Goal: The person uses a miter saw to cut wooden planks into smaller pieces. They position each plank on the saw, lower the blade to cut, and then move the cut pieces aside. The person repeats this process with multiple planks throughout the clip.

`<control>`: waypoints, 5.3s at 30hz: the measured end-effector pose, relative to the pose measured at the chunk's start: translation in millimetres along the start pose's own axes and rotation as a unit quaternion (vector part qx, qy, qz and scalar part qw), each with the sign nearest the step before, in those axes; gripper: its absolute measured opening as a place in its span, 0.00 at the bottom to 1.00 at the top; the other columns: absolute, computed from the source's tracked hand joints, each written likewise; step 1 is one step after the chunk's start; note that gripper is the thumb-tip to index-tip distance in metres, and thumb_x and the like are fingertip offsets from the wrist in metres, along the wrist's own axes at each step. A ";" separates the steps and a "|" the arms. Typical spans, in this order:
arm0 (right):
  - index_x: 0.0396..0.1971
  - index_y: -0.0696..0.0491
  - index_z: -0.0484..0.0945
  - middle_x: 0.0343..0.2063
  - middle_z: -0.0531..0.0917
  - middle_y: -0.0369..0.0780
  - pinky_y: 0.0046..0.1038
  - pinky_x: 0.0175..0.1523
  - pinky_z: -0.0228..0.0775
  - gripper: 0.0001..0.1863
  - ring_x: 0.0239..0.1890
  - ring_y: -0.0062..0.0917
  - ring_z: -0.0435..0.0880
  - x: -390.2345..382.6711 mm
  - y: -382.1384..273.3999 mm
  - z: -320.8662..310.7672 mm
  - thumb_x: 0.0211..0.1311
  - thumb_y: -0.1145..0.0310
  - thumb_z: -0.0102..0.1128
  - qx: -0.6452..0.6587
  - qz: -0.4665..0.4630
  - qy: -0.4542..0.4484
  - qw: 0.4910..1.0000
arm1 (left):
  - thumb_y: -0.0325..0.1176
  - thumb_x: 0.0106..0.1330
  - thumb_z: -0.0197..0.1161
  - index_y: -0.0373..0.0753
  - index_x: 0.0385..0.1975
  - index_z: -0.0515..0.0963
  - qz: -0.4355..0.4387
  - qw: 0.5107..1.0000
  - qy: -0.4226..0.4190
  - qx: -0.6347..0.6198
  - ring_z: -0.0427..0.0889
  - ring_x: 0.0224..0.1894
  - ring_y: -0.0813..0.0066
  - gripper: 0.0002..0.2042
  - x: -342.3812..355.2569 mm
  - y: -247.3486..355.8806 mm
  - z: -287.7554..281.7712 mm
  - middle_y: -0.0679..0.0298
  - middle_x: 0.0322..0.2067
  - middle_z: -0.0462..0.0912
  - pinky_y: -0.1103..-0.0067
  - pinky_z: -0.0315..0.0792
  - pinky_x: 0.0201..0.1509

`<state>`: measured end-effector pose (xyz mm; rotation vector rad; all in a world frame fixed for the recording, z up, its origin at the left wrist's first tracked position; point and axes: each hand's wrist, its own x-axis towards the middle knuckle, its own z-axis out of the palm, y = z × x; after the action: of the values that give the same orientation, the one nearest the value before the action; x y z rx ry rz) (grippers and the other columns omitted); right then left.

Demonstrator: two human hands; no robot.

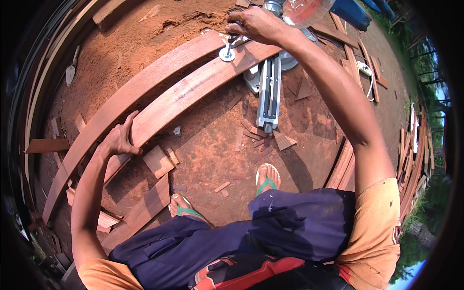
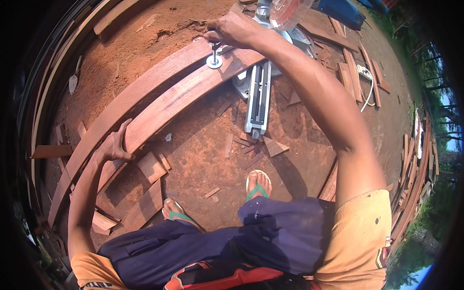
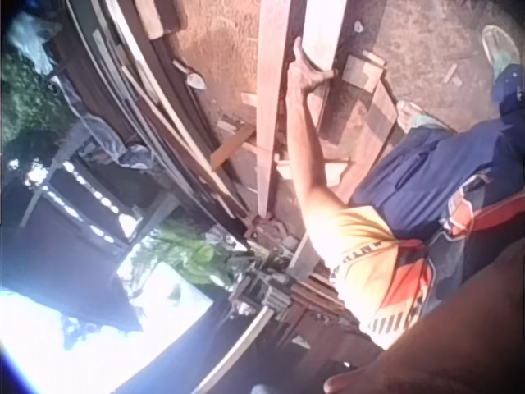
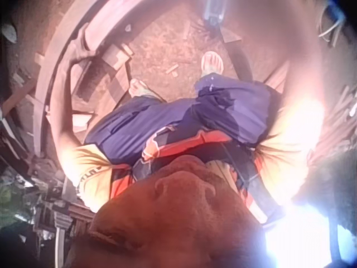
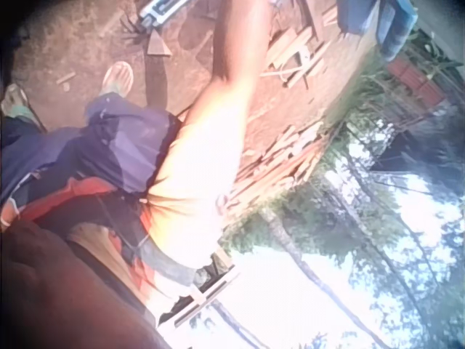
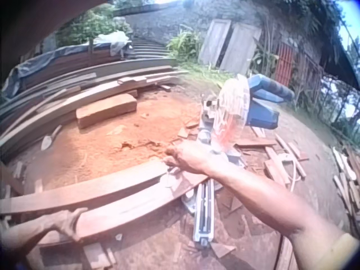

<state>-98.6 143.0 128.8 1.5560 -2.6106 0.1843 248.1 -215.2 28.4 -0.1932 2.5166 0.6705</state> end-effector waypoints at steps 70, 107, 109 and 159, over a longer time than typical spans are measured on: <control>0.55 0.56 0.81 0.44 0.85 0.46 0.40 0.56 0.79 0.21 0.50 0.42 0.85 -51.4 23.5 -10.6 0.61 0.72 0.62 0.015 -0.118 0.090 0.989 | 0.45 0.30 0.81 0.39 0.76 0.52 -0.039 0.999 -0.009 0.014 0.86 0.47 0.42 0.65 1.0 15.3 -0.6 0.40 0.40 0.86 0.63 0.78 0.59; 0.33 0.55 0.87 0.28 0.88 0.49 0.45 0.44 0.86 0.30 0.34 0.42 0.92 -28.4 19.7 7.1 0.74 0.41 0.54 -0.126 0.057 0.008 0.990 | 0.46 0.33 0.81 0.39 0.77 0.50 -0.028 0.999 -0.010 0.024 0.85 0.48 0.41 0.65 0.7 18.9 -2.9 0.39 0.41 0.86 0.62 0.77 0.59; 0.34 0.55 0.87 0.29 0.88 0.50 0.46 0.45 0.86 0.29 0.35 0.42 0.92 -22.5 -2.7 -10.5 0.74 0.41 0.54 -0.139 0.082 -0.032 0.986 | 0.46 0.33 0.81 0.38 0.76 0.51 -0.041 0.999 -0.012 0.028 0.85 0.48 0.41 0.64 -6.8 11.8 -1.6 0.39 0.40 0.86 0.62 0.77 0.59; 0.36 0.55 0.83 0.24 0.86 0.44 0.36 0.36 0.83 0.26 0.30 0.35 0.90 -26.4 -3.9 -14.3 0.71 0.42 0.59 -0.165 0.085 -0.067 0.980 | 0.45 0.33 0.82 0.35 0.76 0.49 -0.018 0.999 -0.009 0.029 0.85 0.49 0.42 0.65 1.3 7.3 1.1 0.40 0.40 0.85 0.61 0.76 0.59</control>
<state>-82.4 166.3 139.3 1.2752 -2.6987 -0.3371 245.6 -208.3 30.0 -0.2100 2.5055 0.5815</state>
